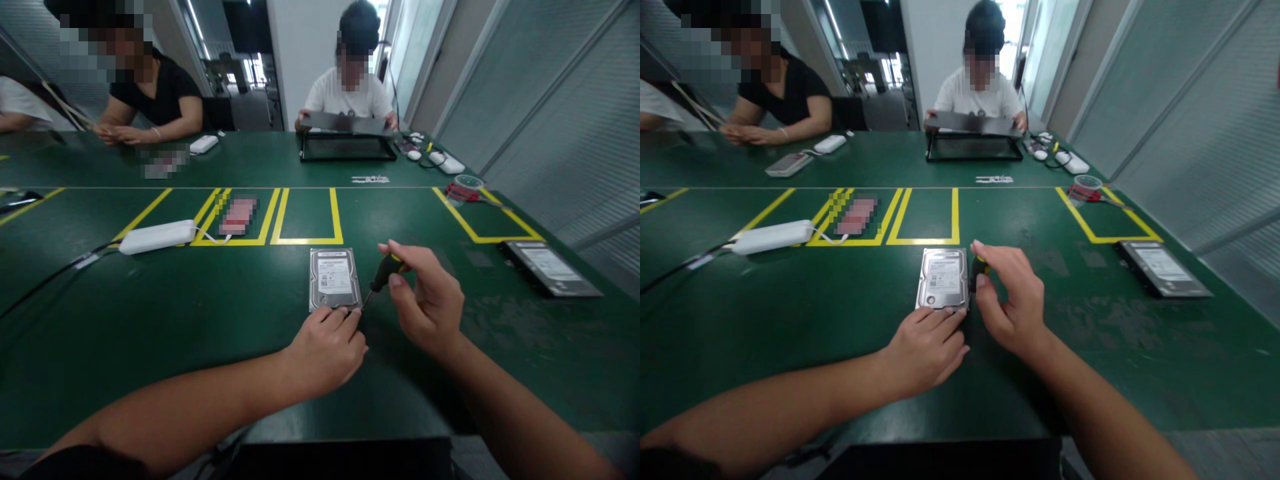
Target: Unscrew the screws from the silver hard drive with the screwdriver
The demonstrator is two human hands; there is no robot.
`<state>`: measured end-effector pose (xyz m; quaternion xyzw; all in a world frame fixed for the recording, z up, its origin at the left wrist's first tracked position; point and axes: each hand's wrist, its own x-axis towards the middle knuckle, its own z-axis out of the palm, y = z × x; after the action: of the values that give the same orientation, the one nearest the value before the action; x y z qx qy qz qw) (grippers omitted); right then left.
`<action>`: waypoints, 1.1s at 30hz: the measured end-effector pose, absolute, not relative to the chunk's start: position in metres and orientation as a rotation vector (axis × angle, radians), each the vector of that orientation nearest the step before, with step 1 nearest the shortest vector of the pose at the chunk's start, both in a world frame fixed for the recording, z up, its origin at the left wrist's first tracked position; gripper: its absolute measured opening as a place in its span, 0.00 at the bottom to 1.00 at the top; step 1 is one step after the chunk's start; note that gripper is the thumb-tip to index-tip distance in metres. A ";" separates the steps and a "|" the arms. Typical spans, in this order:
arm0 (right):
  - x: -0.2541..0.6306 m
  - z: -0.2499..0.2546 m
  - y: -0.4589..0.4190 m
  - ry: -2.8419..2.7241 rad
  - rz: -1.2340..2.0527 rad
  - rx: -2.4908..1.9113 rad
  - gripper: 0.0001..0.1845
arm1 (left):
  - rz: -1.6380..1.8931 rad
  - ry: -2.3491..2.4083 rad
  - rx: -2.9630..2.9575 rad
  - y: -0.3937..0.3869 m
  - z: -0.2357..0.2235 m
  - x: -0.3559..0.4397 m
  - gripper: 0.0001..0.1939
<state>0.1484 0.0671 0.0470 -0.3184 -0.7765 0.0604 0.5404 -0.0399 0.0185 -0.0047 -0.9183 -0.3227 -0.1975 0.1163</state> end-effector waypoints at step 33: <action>0.148 0.047 0.066 -1.805 0.140 -0.742 0.24 | -0.615 -1.101 -2.712 0.039 0.006 -0.043 0.09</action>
<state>0.1481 0.0659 0.0466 -0.3145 -0.7653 0.0595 0.5584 -0.0429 0.0392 0.0059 -0.9042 -0.3671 -0.2049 0.0752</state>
